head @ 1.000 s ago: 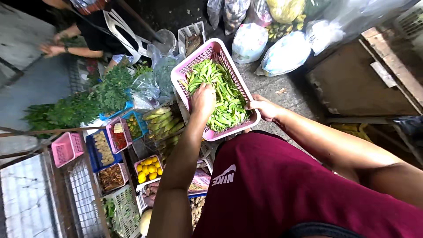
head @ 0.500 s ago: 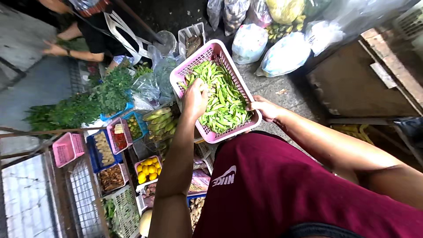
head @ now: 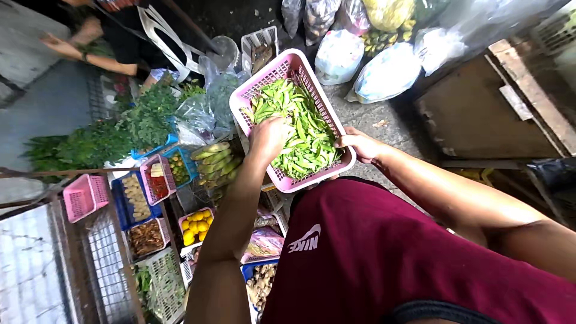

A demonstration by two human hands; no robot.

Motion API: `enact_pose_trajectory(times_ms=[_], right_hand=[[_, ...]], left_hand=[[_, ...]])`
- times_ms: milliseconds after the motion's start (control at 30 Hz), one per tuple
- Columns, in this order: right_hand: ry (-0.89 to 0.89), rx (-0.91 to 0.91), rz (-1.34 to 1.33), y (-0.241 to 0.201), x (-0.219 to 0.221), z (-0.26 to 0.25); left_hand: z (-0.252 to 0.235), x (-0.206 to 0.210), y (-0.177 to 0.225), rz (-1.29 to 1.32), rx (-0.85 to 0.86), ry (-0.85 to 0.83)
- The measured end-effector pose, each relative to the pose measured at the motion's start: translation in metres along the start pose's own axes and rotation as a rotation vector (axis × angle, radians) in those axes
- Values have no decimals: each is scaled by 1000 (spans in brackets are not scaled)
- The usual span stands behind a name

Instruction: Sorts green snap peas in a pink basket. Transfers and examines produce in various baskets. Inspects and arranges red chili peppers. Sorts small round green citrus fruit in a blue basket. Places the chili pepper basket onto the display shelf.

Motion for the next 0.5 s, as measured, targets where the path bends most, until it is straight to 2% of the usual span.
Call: enact_pose_trajectory(times_ms=[100,267,500], right_hand=[[-3,-19,41,-2,1,2],[5,-33,62,2,2,9],[2,-33,114,7,6,11]], left_hand=[[-5,17,4,-196,3,-108],[-1,26,3,-175,25,-260],[6,40,3,-133,119,-312]])
Point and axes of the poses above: each hand's wrist, its own z-axis away from the middle knuckle, its own x-axis out of the palm, y = z × x, the point moved 6 cm from there along -z, towards the middle knuckle, and after that the axes turned 15 degrees about y, right-handed, at the moved point
